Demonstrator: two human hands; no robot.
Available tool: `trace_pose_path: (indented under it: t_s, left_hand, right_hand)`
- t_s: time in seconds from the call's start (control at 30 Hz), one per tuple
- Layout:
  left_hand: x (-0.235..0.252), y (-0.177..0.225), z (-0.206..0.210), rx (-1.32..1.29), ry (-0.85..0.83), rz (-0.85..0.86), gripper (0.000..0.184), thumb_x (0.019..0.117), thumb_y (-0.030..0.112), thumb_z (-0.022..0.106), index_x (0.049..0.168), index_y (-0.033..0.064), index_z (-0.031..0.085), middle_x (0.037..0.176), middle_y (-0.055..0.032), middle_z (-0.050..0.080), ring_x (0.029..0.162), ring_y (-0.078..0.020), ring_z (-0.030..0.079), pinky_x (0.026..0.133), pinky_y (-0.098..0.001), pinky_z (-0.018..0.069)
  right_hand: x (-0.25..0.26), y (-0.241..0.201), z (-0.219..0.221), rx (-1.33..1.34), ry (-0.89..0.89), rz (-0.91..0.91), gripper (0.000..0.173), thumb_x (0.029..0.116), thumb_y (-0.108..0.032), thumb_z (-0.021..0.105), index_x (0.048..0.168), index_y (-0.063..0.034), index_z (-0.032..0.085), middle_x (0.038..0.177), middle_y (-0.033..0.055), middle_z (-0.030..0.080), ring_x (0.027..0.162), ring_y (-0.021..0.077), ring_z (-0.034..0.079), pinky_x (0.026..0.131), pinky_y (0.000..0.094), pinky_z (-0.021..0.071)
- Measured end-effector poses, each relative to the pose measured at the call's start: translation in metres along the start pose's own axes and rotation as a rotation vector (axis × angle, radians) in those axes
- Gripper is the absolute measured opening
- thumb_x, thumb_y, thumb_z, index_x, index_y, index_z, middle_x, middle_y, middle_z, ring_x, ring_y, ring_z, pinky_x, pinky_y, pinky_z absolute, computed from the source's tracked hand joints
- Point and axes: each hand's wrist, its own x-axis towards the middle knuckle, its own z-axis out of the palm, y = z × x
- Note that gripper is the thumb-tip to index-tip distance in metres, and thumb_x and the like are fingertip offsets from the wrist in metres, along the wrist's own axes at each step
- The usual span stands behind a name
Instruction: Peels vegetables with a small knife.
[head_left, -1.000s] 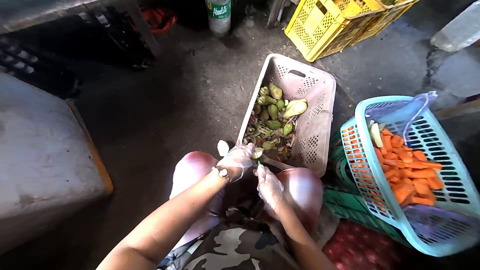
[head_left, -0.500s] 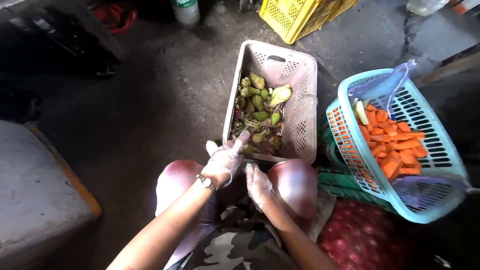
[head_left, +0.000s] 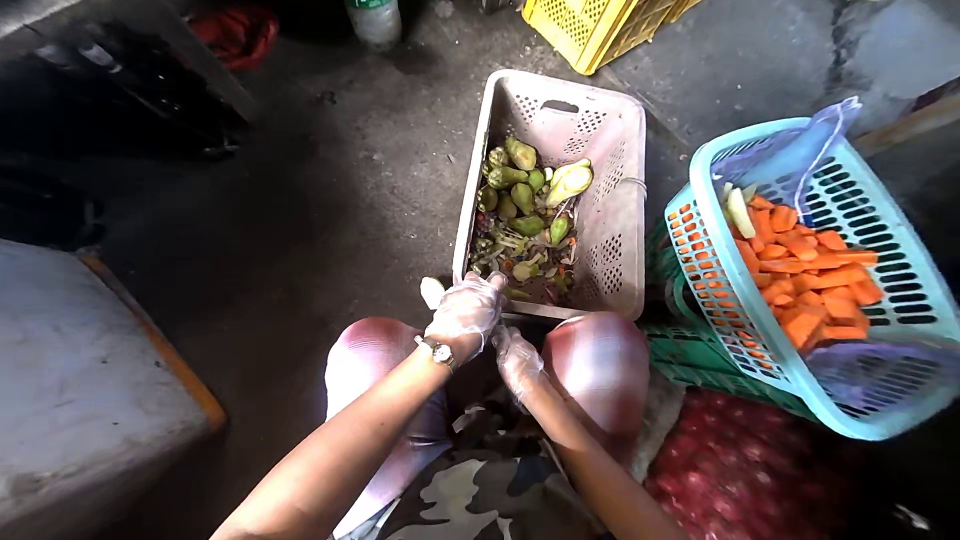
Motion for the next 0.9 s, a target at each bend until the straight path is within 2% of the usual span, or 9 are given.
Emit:
trace_pose_path:
  t_s: [0.13,0.17,0.23,0.27,0.33,0.63,0.77,0.83,0.9]
  left_hand:
    - [0.006,-0.009,0.004,-0.083,0.022,0.002,0.033,0.1058,0.027,0.050,0.138,0.0214,0.058,0.130,-0.0171,0.061,0.122,-0.0361,0.059,0.097,-0.0538,0.0500]
    - [0.010,-0.014,0.005,-0.132,0.033,0.014,0.033,0.1058,0.027,0.050,0.137,0.0201,0.058,0.129,-0.0163,0.062,0.123,-0.0345,0.059,0.099,-0.0533,0.0491]
    - [0.019,-0.026,0.005,-0.276,0.023,0.015,0.032,0.1066,0.027,0.049,0.137,0.0193,0.057,0.129,-0.0144,0.063,0.121,-0.0315,0.060,0.100,-0.0538,0.0483]
    - [0.020,-0.031,0.003,-0.364,0.005,0.005,0.031,0.1075,0.027,0.049,0.136,0.0184,0.056,0.127,-0.0145,0.063,0.117,-0.0302,0.062,0.098,-0.0531,0.0492]
    - [0.021,-0.037,0.000,-0.503,-0.033,0.007,0.030,0.1086,0.025,0.047,0.136,0.0165,0.054,0.122,-0.0153,0.064,0.105,-0.0280,0.065,0.090,-0.0497,0.0521]
    - [0.024,-0.039,-0.001,-0.565,-0.106,0.025,0.028,0.1087,0.019,0.045,0.134,0.0113,0.055,0.122,-0.0165,0.062,0.102,-0.0254,0.066,0.089,-0.0449,0.0540]
    - [0.021,-0.045,-0.007,-0.846,-0.109,-0.012,0.035,0.1089,0.018,0.042,0.142,0.0098,0.048,0.116,-0.0145,0.064,0.091,-0.0194,0.069,0.079,-0.0375,0.0581]
    - [0.016,-0.049,-0.012,-1.080,-0.032,0.034,0.033,0.1101,0.015,0.039,0.141,0.0045,0.044,0.105,-0.0123,0.065,0.081,-0.0148,0.068,0.072,-0.0313,0.0596]
    - [0.013,-0.048,-0.016,-1.360,0.118,0.065,0.030,0.1100,0.011,0.036,0.138,0.0022,0.042,0.100,-0.0107,0.065,0.078,-0.0140,0.068,0.069,-0.0291,0.0594]
  right_hand:
    - [0.006,0.008,0.001,0.109,-0.040,-0.005,0.052,0.1143,-0.034,0.022,0.154,-0.0058,0.040,0.144,0.0209,0.057,0.134,0.0328,0.057,0.113,0.0494,0.0427]
    - [0.007,0.012,0.002,0.214,-0.037,-0.010,0.054,0.1140,-0.037,0.021,0.149,-0.0063,0.047,0.133,0.0203,0.063,0.121,0.0313,0.064,0.105,0.0482,0.0486]
    - [0.007,0.019,0.009,0.585,-0.005,-0.001,0.053,0.1138,-0.041,0.023,0.121,-0.0050,0.062,0.077,0.0077,0.057,0.062,0.0175,0.056,0.059,0.0332,0.0495]
    - [0.003,0.020,0.011,0.820,-0.037,0.025,0.053,0.1134,-0.043,0.026,0.111,-0.0047,0.062,0.062,0.0012,0.047,0.047,0.0113,0.046,0.044,0.0270,0.0420]
    - [-0.007,0.023,0.010,1.115,-0.107,0.031,0.050,0.1127,-0.043,0.030,0.107,-0.0042,0.060,0.053,-0.0037,0.042,0.038,0.0065,0.041,0.037,0.0229,0.0381]
    - [-0.023,0.037,0.032,1.049,-0.128,0.007,0.032,0.1114,-0.032,0.043,0.115,-0.0029,0.055,0.058,-0.0022,0.046,0.042,0.0070,0.047,0.041,0.0224,0.0433]
    - [-0.042,0.048,0.030,0.689,-0.173,-0.117,0.039,0.1066,-0.036,0.051,0.124,-0.0030,0.062,0.075,0.0064,0.062,0.062,0.0170,0.060,0.063,0.0377,0.0535]
    - [-0.056,0.054,0.024,0.690,0.057,-0.304,0.032,0.1027,-0.029,0.055,0.122,-0.0043,0.062,0.075,0.0031,0.062,0.060,0.0127,0.060,0.059,0.0346,0.0548]
    - [-0.062,0.057,-0.014,0.578,0.534,-0.502,0.034,0.0971,-0.021,0.062,0.120,0.0035,0.066,0.089,0.0104,0.070,0.076,0.0153,0.068,0.071,0.0361,0.0593]
